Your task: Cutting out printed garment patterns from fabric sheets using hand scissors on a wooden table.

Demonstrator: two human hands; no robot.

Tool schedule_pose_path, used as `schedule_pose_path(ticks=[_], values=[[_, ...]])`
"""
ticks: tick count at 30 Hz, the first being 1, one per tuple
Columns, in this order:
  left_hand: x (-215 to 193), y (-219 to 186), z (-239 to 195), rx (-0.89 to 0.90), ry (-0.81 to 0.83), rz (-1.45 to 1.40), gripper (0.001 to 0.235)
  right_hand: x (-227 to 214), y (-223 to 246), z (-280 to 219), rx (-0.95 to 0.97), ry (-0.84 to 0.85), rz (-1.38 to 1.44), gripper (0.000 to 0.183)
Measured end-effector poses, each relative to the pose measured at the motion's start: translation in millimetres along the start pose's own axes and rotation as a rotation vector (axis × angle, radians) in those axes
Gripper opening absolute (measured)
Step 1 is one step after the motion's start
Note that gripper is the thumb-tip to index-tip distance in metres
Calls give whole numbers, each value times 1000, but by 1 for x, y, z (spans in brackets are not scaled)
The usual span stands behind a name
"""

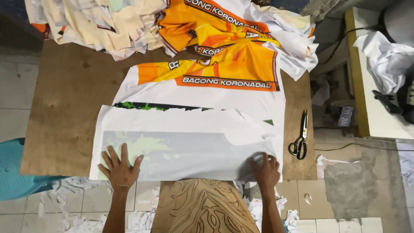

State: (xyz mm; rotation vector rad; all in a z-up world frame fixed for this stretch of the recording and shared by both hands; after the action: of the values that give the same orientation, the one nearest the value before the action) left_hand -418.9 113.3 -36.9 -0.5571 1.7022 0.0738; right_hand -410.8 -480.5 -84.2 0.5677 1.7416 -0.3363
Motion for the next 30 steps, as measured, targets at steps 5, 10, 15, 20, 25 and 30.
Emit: schedule_pose_path(ticks=[5,10,15,20,25,30], values=[[-37,-58,64,441,-559,25,76,-44,48,79,-185,-311,-20,52],[-9,-141,216,521,-147,61,63,-93,141,174,-201,-128,-23,54],[-15,-126,292,172,229,193,72,-103,182,210,-201,125,-66,66],[-56,-108,316,77,100,209,74,-108,203,234,-248,139,24,67],[-49,-103,321,60,32,134,79,-113,217,230,-307,92,67,68],[-60,-88,221,239,-484,-43,69,-102,178,180,-400,-217,194,61]])
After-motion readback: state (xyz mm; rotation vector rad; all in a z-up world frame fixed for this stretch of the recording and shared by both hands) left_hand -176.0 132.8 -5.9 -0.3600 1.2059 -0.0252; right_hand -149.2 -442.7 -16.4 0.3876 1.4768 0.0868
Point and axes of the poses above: each hand's wrist, its own z-axis towards the middle knuckle, its own x-axis out of the palm, y = z × x, the point moved 6 cm from there along z, towards the middle knuckle, and after that the axes turned 3 degrees about x, right-handed, at the moved point
